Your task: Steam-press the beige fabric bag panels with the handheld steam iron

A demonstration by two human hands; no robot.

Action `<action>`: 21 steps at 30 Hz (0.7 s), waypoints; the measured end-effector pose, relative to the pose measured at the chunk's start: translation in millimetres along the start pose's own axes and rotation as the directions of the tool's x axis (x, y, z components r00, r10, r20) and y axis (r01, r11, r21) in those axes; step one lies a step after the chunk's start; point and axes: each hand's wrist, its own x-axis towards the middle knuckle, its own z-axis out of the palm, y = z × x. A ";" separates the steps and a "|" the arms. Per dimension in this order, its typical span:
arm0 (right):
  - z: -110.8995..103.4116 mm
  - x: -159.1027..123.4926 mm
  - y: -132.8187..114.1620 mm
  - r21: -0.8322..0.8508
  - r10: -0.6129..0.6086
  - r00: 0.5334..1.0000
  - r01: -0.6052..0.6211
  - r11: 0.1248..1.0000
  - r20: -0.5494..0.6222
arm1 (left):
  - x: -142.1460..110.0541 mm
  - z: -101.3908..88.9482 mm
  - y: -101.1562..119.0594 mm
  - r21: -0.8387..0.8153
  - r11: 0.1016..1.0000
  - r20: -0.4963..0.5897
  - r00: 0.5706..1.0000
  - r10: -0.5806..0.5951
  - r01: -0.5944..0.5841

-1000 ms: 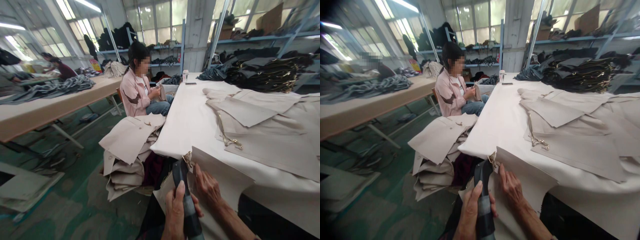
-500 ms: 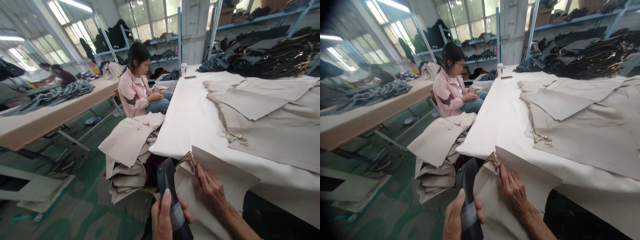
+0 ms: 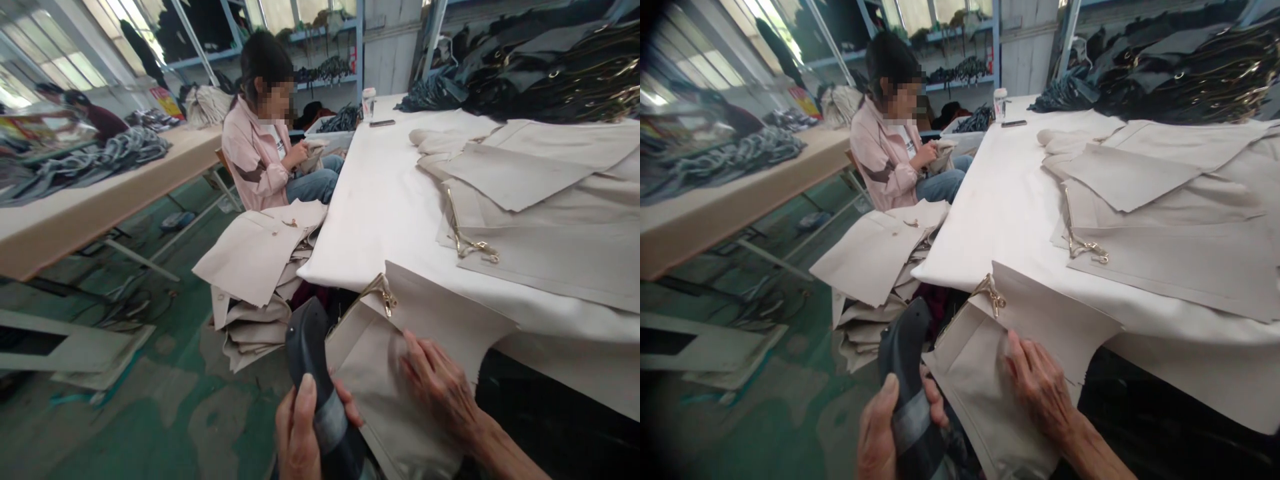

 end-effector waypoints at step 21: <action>34.1 113.0 -49.3 -0.021 -0.322 0.889 0.347 0.938 0.326 | -12.8 -56.7 -35.5 -0.068 0.981 -0.022 0.982 -0.186 0.184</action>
